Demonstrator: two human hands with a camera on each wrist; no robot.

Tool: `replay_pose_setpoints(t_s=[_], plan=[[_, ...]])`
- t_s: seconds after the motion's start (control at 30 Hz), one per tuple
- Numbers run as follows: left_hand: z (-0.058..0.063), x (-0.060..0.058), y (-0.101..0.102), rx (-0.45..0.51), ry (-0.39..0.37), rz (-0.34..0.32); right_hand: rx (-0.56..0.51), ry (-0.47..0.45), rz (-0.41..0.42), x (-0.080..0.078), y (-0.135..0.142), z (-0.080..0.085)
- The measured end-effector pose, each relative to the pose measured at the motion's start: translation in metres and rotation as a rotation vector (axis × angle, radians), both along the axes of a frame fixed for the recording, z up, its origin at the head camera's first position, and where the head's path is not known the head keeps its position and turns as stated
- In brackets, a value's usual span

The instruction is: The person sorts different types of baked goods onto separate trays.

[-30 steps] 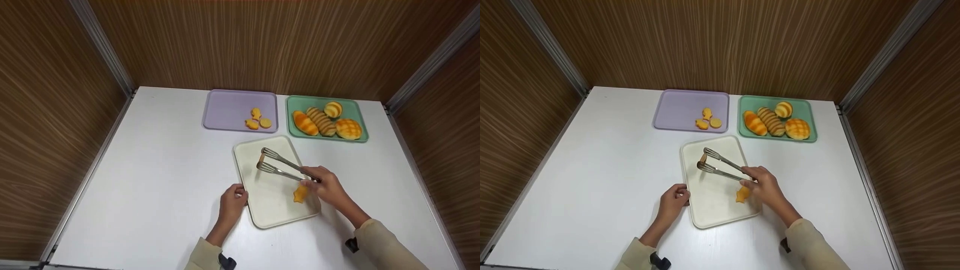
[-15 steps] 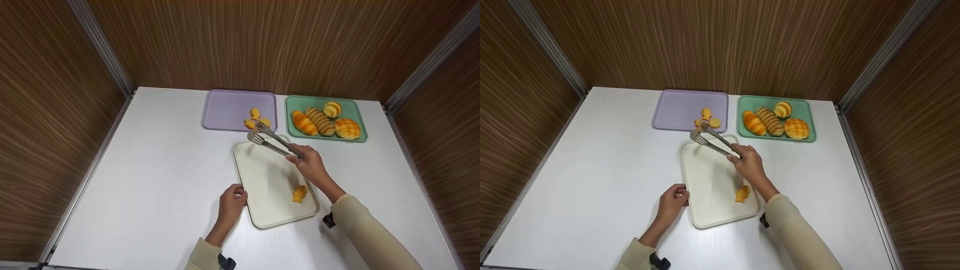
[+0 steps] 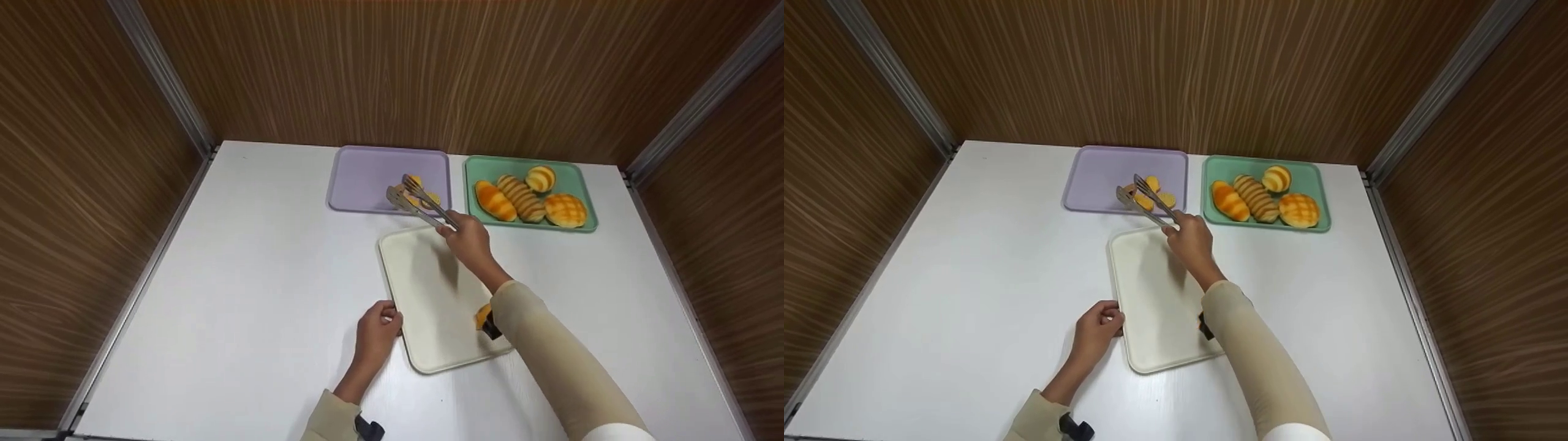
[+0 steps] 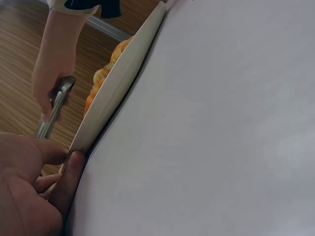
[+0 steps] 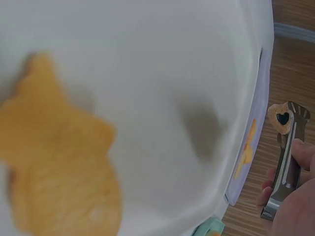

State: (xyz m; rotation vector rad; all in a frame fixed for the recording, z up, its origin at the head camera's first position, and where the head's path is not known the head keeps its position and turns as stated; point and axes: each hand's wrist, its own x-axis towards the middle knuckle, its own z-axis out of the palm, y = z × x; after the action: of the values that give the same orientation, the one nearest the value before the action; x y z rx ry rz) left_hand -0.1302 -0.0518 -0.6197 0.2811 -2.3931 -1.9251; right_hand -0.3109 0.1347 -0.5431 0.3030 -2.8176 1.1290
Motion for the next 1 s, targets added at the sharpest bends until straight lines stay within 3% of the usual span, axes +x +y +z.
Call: replay_pose_setpoints(t_s=[0.37,0.6,1.0], plan=[[-0.001,0.0,0.0,-0.006,0.014,-0.004,0.076,-0.01,-0.03,-0.019,-0.031,-0.007],[0.001,0.0,0.002,-0.006,-0.007,-0.015,0.106,-0.045,-0.036,-0.023,-0.032,-0.008],[0.0,-0.001,0.001,-0.003,0.001,0.003,0.037,-0.056,0.047,-0.009,-0.01,-0.008]])
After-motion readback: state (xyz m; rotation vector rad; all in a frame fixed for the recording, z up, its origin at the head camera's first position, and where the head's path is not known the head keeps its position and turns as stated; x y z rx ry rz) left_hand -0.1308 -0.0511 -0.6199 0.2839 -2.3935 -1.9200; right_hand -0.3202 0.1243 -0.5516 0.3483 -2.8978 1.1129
